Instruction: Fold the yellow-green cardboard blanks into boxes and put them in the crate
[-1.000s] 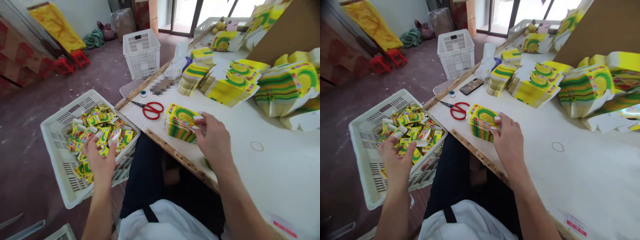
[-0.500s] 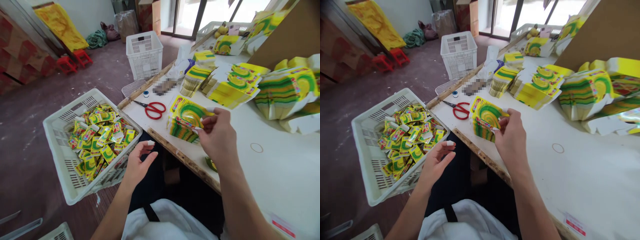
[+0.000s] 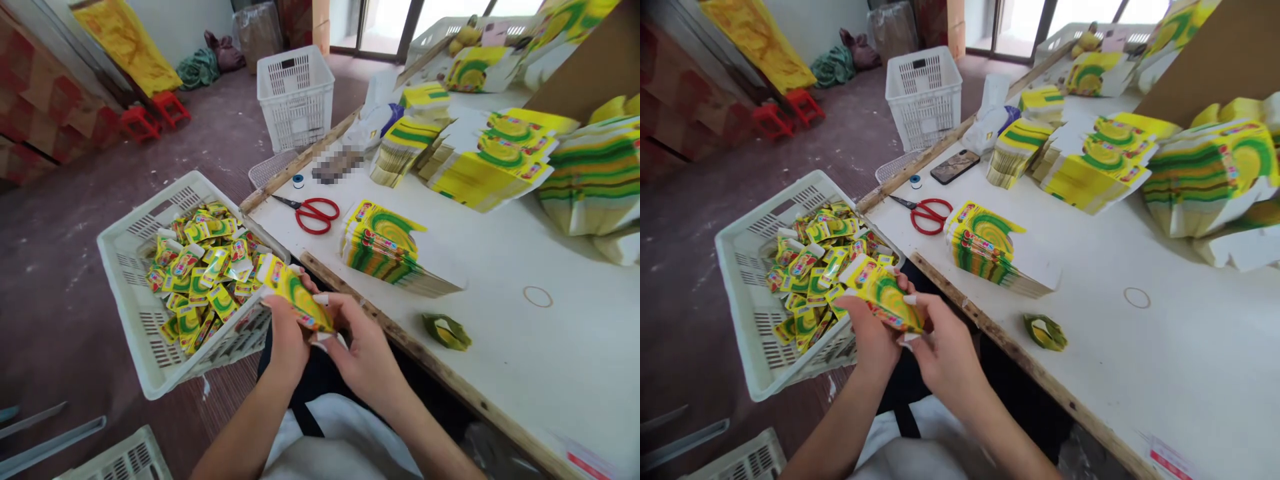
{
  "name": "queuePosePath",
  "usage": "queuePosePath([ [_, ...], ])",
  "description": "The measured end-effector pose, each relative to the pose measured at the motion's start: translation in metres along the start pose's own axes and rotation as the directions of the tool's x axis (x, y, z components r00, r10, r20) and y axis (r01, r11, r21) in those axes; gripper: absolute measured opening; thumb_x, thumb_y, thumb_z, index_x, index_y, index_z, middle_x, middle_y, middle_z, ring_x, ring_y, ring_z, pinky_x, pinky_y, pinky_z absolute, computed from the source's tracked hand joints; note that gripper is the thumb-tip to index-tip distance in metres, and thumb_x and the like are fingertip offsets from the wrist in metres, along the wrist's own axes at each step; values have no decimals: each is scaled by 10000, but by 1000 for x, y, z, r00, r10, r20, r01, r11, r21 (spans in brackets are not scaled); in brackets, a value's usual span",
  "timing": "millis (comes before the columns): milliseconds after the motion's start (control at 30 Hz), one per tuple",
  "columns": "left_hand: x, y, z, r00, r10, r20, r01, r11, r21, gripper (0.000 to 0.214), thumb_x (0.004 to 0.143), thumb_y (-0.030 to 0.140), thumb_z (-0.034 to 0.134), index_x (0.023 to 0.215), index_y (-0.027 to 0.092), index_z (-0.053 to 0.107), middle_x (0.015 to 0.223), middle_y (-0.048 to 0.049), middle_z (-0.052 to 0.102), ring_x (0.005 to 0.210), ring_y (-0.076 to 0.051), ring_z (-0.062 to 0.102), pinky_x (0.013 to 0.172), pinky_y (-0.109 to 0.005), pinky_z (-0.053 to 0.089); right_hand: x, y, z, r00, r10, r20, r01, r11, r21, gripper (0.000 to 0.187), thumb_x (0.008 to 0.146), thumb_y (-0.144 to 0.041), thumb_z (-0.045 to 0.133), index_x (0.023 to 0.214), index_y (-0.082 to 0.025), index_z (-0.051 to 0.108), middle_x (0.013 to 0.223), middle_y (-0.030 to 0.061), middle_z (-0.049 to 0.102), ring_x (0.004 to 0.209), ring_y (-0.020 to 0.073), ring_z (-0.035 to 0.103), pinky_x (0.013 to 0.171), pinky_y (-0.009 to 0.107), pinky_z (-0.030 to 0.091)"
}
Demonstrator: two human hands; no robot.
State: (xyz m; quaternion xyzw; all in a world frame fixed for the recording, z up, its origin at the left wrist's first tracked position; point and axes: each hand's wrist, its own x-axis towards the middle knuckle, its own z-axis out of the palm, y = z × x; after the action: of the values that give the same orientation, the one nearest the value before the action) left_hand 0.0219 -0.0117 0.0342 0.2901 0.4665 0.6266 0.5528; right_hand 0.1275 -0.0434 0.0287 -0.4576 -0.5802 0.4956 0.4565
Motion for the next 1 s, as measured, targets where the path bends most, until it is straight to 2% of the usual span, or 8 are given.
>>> queuePosePath([
  [100, -2, -10, -17, 996, 11, 85, -23, 990, 138, 592, 666, 758, 666, 935, 231, 677, 827, -31, 680, 841, -214, 648, 769, -331, 546, 5, 8, -14, 997, -11, -71, 12, 1000, 13, 239, 805, -148, 585, 1030, -223, 614, 868, 15, 710, 760, 171, 673, 673, 282, 555],
  [233, 1, -11, -39, 997, 71, 42, -80, 961, 264, 272, 753, 466, 772, 831, 210, 719, 800, -13, 734, 795, -178, 677, 816, -309, 538, 3, 8, -30, 991, -112, -74, 102, 987, -127, 238, 824, -86, 543, 913, -230, 711, 824, 11, 746, 706, 163, 689, 619, 259, 541],
  [433, 13, 35, -60, 954, 174, 245, -246, 919, 307, 718, 647, 714, 719, 1175, 238, 625, 1224, -122, 693, 1136, -300, 646, 967, -438, 504, -5, -2, -45, 946, -317, 69, 310, 819, -484, 380, 877, -37, 508, 1018, -297, 746, 857, 30, 741, 802, 199, 662, 749, 358, 540],
  [567, 0, 44, -49, 832, -148, 534, -325, 650, 687, 919, 475, 434, 925, 1292, 242, 550, 1279, -119, 651, 1189, -352, 605, 1042, -499, 453, -9, -5, -40, 886, -423, 193, 451, 682, -576, 415, 889, -43, 532, 1081, -365, 710, 913, 3, 743, 948, 226, 638, 1066, 521, 385],
  [667, -11, 30, -35, 814, -214, 540, -351, 559, 751, 573, 702, 236, 765, 1231, 243, 544, 1153, -69, 688, 1034, -274, 667, 905, -423, 539, -10, 2, -34, 875, -481, -62, 375, 753, -540, 584, 854, -132, 632, 1374, -368, 510, 1332, 55, 615, 1287, 291, 510, 1156, 581, 278],
  [767, -19, 14, -29, 860, -123, 494, -387, 472, 792, 631, 702, 218, 749, 1268, 219, 468, 1176, -90, 660, 1035, -273, 663, 897, -413, 539, -10, 14, -29, 910, -277, -309, 201, 945, -256, 742, 869, -254, 639, 1518, -305, 282, 1533, 117, 419, 1408, 310, 406, 1118, 572, 374],
  [900, -24, 0, -30, 790, -12, 613, -541, 456, 707, 704, 725, 235, 746, 1322, 237, 372, 1231, -108, 618, 1105, -277, 643, 924, -404, 523, -9, 26, -21, 990, 114, -83, -97, 977, 191, 478, 940, -358, 534, 1404, -251, 490, 1361, 122, 626, 1239, 275, 607, 1008, 485, 521],
  [1000, -22, -3, -33, 751, 27, 660, -599, 447, 664, 610, 730, 187, 703, 1250, 258, 393, 1165, -73, 620, 1037, -245, 657, 866, -369, 535, -7, 29, -17, 989, 146, -8, -139, 958, 253, 443, 949, -428, 515, 1356, -259, 563, 1281, 110, 687, 1186, 278, 647, 1037, 505, 497],
])
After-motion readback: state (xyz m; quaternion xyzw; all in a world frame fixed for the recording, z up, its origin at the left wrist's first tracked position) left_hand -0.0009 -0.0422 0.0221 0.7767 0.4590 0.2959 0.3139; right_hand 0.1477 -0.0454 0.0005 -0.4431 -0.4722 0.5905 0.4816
